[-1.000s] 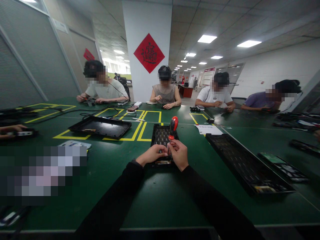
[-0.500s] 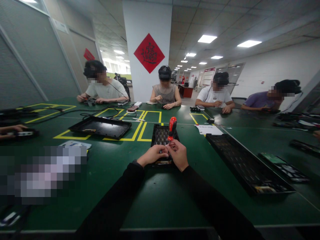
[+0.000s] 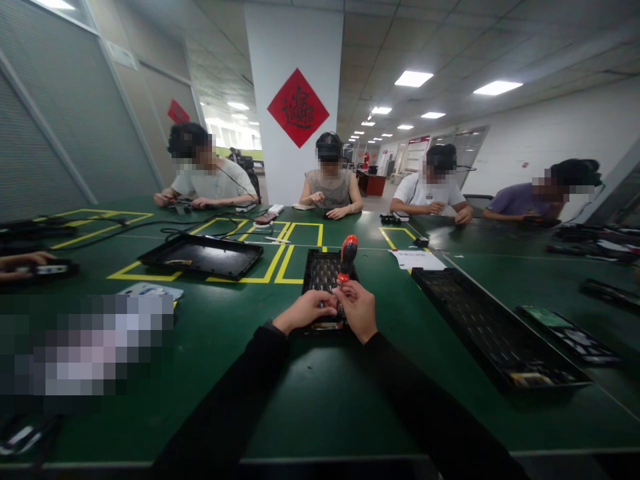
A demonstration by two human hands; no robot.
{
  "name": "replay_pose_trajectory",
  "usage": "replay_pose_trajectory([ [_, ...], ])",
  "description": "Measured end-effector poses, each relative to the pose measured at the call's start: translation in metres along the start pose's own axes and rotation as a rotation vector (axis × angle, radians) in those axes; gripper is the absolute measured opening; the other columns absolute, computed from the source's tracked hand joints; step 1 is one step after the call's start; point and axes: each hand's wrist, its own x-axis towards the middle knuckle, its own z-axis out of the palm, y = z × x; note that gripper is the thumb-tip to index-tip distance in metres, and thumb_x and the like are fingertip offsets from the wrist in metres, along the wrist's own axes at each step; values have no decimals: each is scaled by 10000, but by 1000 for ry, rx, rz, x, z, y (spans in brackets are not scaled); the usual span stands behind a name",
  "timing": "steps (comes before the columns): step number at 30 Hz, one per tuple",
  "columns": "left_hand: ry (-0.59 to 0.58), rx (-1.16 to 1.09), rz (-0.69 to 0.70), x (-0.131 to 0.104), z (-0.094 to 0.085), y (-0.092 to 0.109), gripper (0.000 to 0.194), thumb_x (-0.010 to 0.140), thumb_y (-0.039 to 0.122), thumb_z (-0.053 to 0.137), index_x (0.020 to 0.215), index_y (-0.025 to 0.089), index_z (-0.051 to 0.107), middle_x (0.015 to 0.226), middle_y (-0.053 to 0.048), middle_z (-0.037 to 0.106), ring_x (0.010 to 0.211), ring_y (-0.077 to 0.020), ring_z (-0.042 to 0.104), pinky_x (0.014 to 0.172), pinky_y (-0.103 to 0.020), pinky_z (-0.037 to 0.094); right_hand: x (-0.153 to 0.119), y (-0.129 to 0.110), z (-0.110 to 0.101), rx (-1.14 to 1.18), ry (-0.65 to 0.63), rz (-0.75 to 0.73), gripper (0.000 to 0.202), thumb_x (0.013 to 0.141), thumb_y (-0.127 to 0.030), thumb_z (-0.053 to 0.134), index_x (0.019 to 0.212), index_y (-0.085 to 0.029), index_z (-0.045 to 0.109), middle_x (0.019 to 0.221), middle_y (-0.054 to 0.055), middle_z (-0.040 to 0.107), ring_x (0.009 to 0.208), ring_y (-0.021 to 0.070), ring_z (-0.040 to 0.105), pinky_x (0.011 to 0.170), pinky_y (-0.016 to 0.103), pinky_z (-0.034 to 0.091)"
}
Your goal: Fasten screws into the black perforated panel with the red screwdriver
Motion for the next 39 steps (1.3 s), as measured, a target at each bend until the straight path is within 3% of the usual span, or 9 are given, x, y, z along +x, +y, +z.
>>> replay_pose_trajectory([
  [8, 6, 30, -22, -1, -1, 2, 227, 734, 346, 577, 746, 121, 605, 727, -12, 626, 677, -121, 545, 670, -217, 402, 0, -5, -1, -84, -24, -17, 204, 764, -293, 563, 911, -158, 606, 751, 33, 650, 653, 148, 624, 560, 229, 505],
  [26, 52, 59, -54, 0, 3, -2, 241, 699, 379, 605, 732, 141, 577, 695, 11, 594, 653, -112, 527, 630, -204, 390, -1, -4, -1, -79, 12, -47, 158, 770, -271, 558, 881, -164, 590, 736, 25, 614, 652, 144, 617, 600, 247, 504],
  [39, -138, -97, 49, -1, -7, 3, 134, 698, 193, 587, 806, 114, 595, 797, -26, 619, 762, -133, 546, 734, -231, 418, 0, -1, 0, -84, 21, -17, 156, 775, -278, 545, 878, -168, 585, 725, 24, 622, 645, 150, 620, 595, 252, 511],
])
